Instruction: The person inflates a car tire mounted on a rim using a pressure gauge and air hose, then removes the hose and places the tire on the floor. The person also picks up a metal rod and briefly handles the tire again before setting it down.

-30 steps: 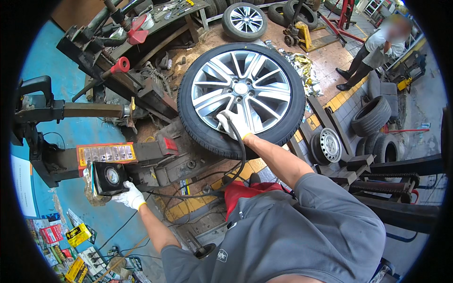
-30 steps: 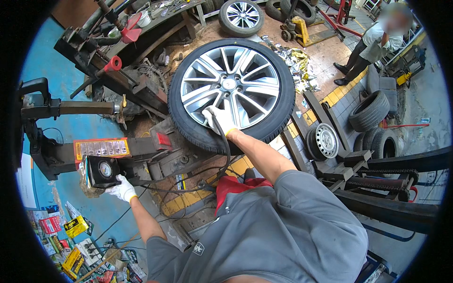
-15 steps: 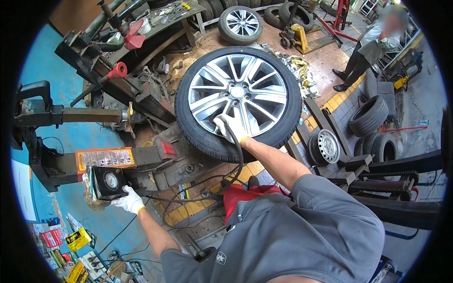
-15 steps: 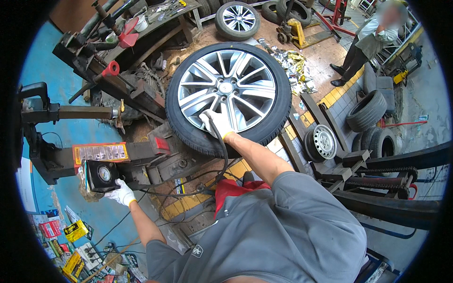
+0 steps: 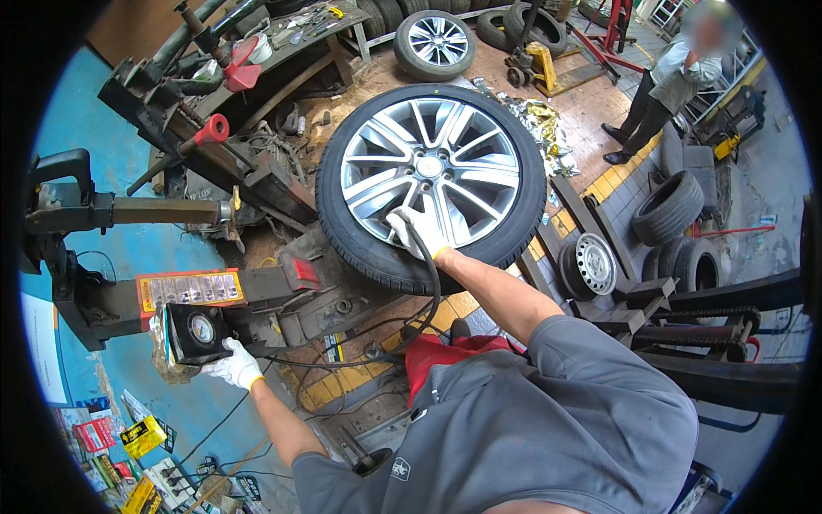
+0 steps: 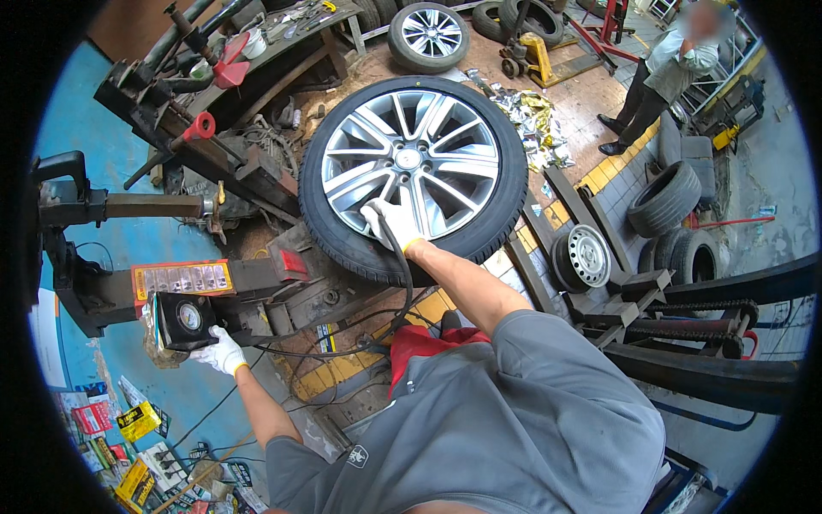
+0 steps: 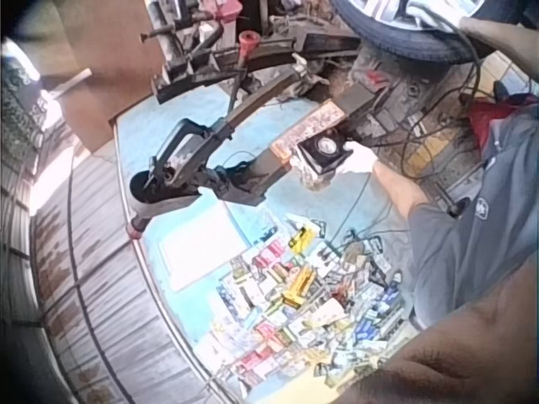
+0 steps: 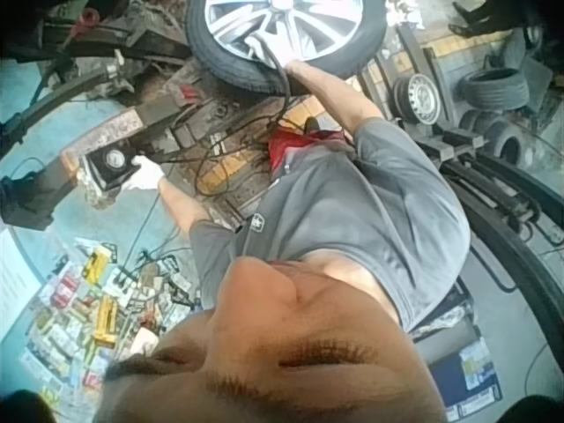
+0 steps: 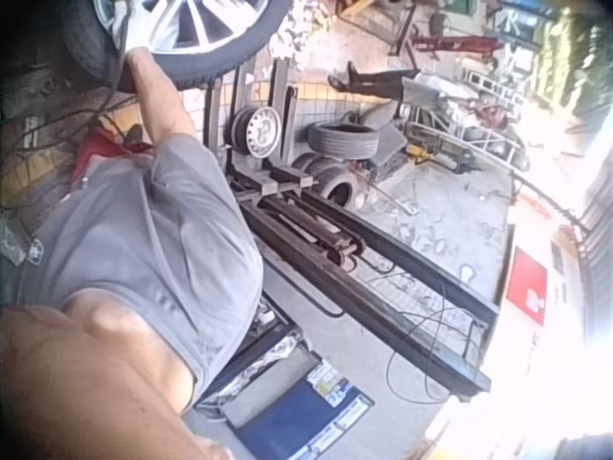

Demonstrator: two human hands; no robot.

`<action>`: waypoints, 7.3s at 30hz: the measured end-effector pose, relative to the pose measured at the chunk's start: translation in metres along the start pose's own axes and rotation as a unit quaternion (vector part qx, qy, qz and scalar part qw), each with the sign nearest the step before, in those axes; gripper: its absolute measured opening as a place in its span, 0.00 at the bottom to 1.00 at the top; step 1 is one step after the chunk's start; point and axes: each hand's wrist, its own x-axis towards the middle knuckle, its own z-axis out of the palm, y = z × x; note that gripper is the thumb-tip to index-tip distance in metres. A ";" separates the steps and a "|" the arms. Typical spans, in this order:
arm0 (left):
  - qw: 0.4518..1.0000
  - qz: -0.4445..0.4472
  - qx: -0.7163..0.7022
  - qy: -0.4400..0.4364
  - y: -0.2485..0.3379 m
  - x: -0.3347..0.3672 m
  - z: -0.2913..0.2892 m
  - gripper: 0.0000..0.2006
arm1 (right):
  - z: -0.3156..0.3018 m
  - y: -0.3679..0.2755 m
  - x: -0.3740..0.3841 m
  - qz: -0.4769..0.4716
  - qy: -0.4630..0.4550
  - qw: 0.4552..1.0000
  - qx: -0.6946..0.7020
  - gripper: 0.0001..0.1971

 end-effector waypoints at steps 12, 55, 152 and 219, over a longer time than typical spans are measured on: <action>1.000 -0.008 -0.005 -0.008 0.001 -0.002 0.001 0.65 | -0.003 -0.004 -0.001 0.022 -0.013 1.000 0.015 0.14; 0.990 -0.027 -0.135 -0.026 0.052 -0.010 -0.050 0.58 | -0.012 -0.002 -0.003 -0.070 0.022 0.991 -0.108 0.13; 0.996 0.027 -0.024 0.082 0.015 -0.007 0.002 0.65 | -0.005 -0.001 -0.001 -0.039 0.002 0.998 -0.052 0.13; 0.999 -0.018 -0.033 -0.018 0.012 -0.004 -0.010 0.64 | -0.009 -0.010 0.000 0.038 -0.034 0.999 -0.007 0.16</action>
